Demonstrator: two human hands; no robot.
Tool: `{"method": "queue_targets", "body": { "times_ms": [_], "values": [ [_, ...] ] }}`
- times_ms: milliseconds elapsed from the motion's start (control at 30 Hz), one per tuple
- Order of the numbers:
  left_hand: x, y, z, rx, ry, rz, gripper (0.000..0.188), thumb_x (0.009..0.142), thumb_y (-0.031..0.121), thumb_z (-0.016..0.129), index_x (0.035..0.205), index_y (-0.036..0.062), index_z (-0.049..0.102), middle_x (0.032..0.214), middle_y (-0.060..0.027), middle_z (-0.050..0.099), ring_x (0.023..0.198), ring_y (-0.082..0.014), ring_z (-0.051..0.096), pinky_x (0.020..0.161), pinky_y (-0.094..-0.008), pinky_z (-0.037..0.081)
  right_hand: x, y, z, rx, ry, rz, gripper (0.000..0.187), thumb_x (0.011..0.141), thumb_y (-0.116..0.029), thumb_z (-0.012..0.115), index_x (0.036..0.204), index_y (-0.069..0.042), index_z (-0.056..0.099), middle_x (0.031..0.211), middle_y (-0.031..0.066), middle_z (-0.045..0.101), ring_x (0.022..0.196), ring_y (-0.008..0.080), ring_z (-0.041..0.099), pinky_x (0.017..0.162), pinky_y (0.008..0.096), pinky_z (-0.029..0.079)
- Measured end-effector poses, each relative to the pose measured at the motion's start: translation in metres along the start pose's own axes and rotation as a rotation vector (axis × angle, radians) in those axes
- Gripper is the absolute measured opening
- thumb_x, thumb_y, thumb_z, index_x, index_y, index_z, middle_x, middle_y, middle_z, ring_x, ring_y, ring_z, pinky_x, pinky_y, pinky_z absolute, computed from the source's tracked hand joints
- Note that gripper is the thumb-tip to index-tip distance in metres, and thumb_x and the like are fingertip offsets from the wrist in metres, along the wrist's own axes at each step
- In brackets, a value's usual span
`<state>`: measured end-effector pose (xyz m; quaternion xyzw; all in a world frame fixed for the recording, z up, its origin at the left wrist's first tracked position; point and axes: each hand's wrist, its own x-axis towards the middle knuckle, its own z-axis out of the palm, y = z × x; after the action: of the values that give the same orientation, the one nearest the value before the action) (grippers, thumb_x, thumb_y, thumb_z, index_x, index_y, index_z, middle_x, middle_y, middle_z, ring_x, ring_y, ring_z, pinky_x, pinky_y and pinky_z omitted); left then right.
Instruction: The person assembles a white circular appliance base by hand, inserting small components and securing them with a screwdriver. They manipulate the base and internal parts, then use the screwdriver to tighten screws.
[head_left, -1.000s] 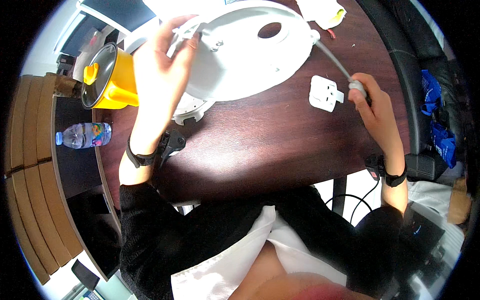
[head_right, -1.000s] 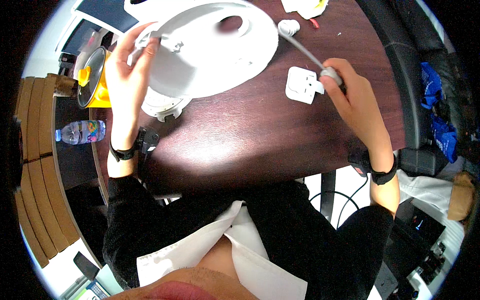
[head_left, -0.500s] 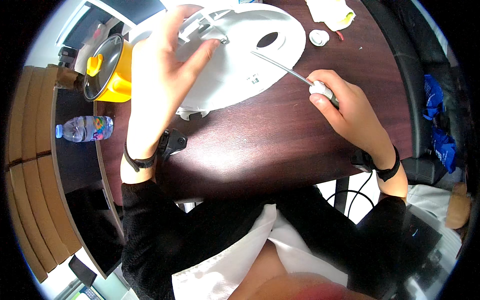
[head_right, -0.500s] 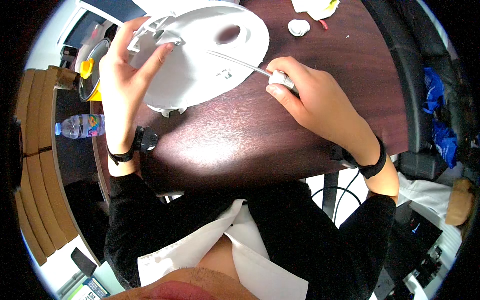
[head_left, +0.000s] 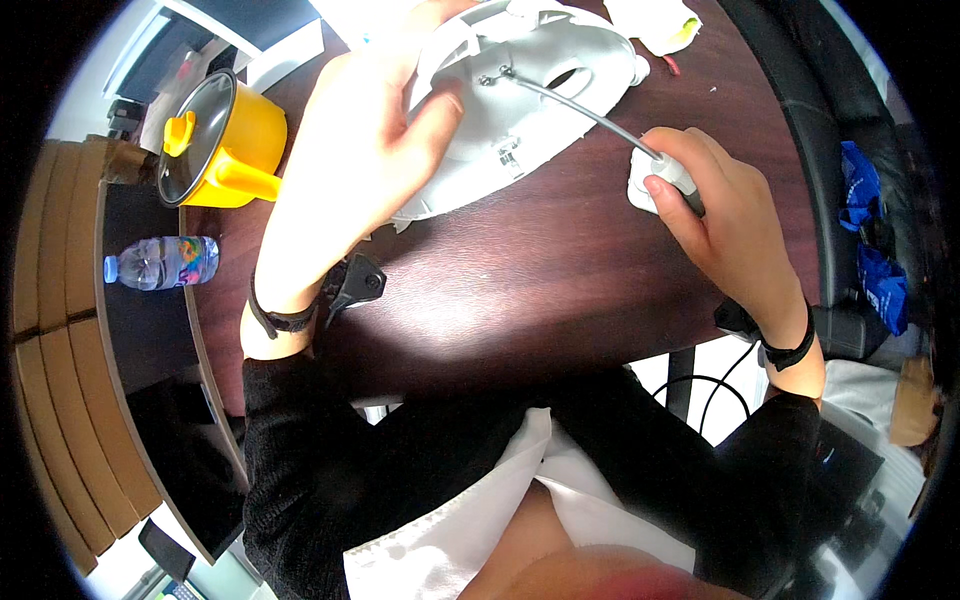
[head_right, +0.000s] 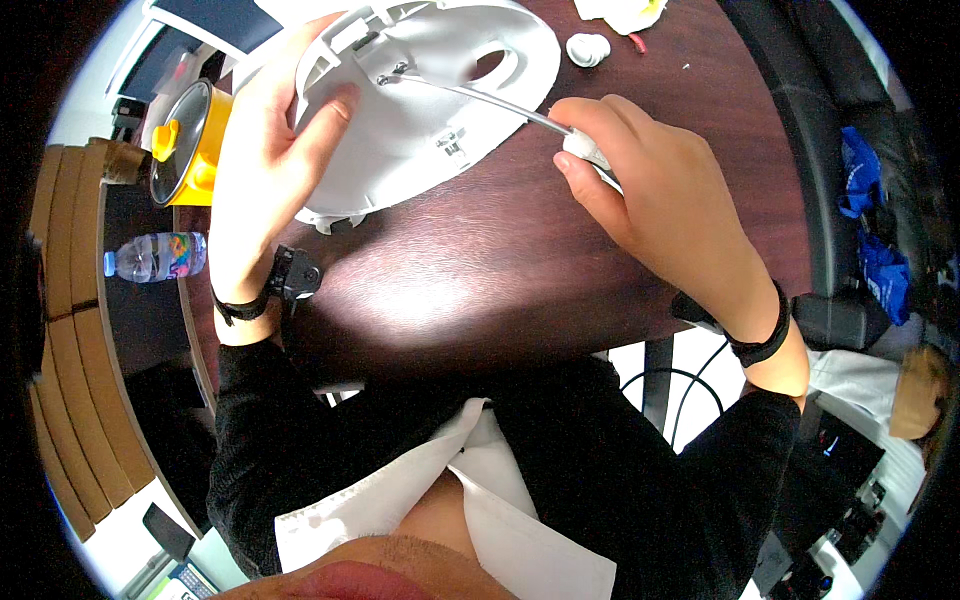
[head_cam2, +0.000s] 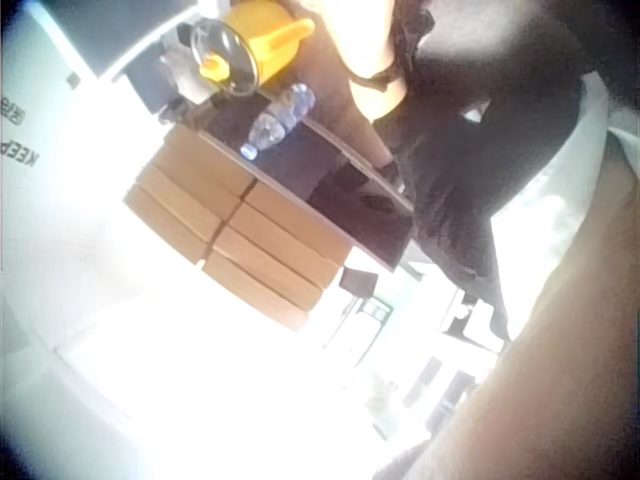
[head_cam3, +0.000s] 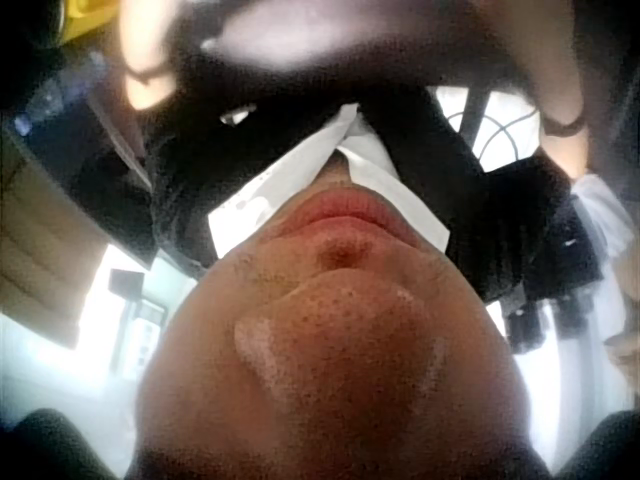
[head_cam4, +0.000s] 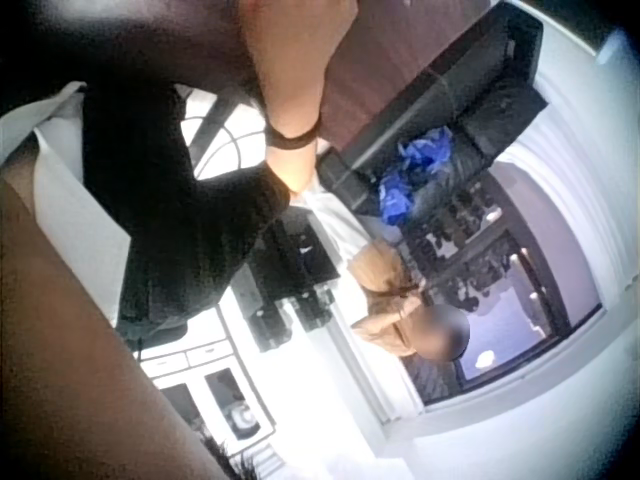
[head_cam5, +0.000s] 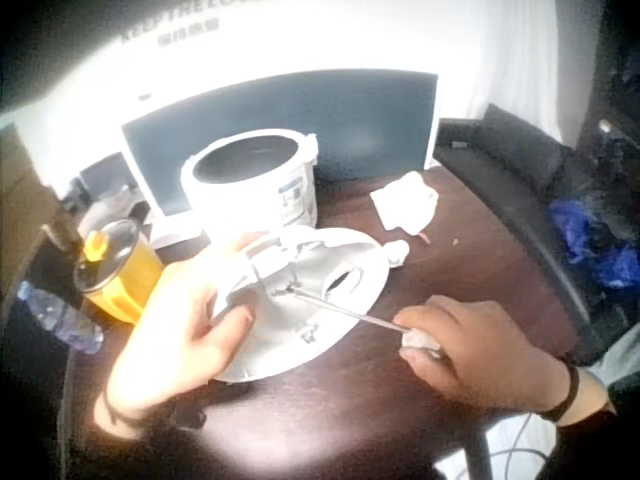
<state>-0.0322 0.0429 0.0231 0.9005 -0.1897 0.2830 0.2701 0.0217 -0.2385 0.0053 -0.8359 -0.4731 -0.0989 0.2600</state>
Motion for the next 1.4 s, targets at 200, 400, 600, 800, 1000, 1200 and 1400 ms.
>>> {"method": "queue_targets", "body": {
  "times_ms": [200,400,600,800,1000,1200,1400],
  "values": [
    [0.004,0.006,0.002,-0.275,-0.03,-0.096,0.053,0.076,-0.018,0.043,0.123,0.0009,0.06,0.115,-0.0165,0.066,0.109,-0.0266,0.063,0.099,-0.0362,0.046,-0.004,0.001,0.0,0.022,-0.072,0.064,0.026,0.088,-0.011,0.061,0.113,-0.006,0.057,0.092,0.0129,0.061,0.073,0.0323,0.063,0.06,0.0382,0.049],
    [0.026,0.013,0.007,-0.135,-0.059,-0.029,0.053,0.077,-0.016,0.043,0.123,0.0027,0.06,0.115,-0.0171,0.066,0.11,-0.0288,0.062,0.1,-0.0402,0.046,-0.004,0.006,0.001,0.06,0.021,0.095,0.019,0.09,-0.014,0.061,0.106,-0.005,0.06,0.091,0.0136,0.064,0.077,0.0336,0.064,0.064,0.0393,0.049],
    [0.048,0.009,0.023,-0.14,-0.038,0.017,0.048,0.081,-0.013,0.042,0.122,0.0044,0.06,0.113,-0.0175,0.066,0.11,-0.0305,0.061,0.099,-0.0424,0.046,-0.006,0.025,0.004,0.036,0.1,0.149,0.016,0.092,-0.015,0.06,0.102,-0.003,0.061,0.087,0.0141,0.063,0.078,0.0337,0.063,0.065,0.0383,0.048],
    [0.063,0.003,0.03,-0.117,-0.023,-0.047,0.043,0.083,-0.011,0.043,0.119,0.0029,0.061,0.111,-0.0185,0.066,0.108,-0.0311,0.062,0.097,-0.0419,0.048,0.005,0.038,0.004,0.053,0.106,0.169,0.015,0.092,-0.012,0.058,0.102,-0.003,0.063,0.084,0.0144,0.062,0.076,0.0313,0.063,0.063,0.0378,0.047],
    [0.072,-0.007,0.038,-0.084,0.002,-0.039,0.041,0.083,-0.009,0.043,0.116,0.0039,0.063,0.105,-0.0185,0.067,0.102,-0.0322,0.063,0.091,-0.0424,0.051,0.015,0.042,0.003,-0.034,0.107,0.204,0.018,0.089,-0.012,0.062,0.103,-0.002,0.063,0.089,0.0155,0.064,0.077,0.0308,0.063,0.064,0.038,0.049],
    [0.078,-0.015,0.041,0.001,0.01,-0.102,0.037,0.083,-0.008,0.045,0.111,0.0043,0.064,0.099,-0.018,0.067,0.092,-0.0315,0.066,0.082,-0.0424,0.054,0.004,0.047,-0.01,0.056,-0.078,0.174,0.041,0.088,-0.006,0.059,0.128,-0.005,0.05,0.098,0.0207,0.064,0.089,0.0387,0.062,0.078,0.0418,0.05],
    [0.078,-0.02,0.042,-0.027,0.013,-0.116,0.035,0.081,-0.009,0.045,0.107,0.0037,0.065,0.094,-0.0175,0.067,0.088,-0.0308,0.066,0.078,-0.0414,0.054,0.006,0.045,-0.035,-0.071,-0.147,0.266,0.049,0.091,-0.003,0.054,0.138,-0.01,0.041,0.114,0.0222,0.062,0.105,0.0405,0.061,0.085,0.0438,0.049]
  ]
}}
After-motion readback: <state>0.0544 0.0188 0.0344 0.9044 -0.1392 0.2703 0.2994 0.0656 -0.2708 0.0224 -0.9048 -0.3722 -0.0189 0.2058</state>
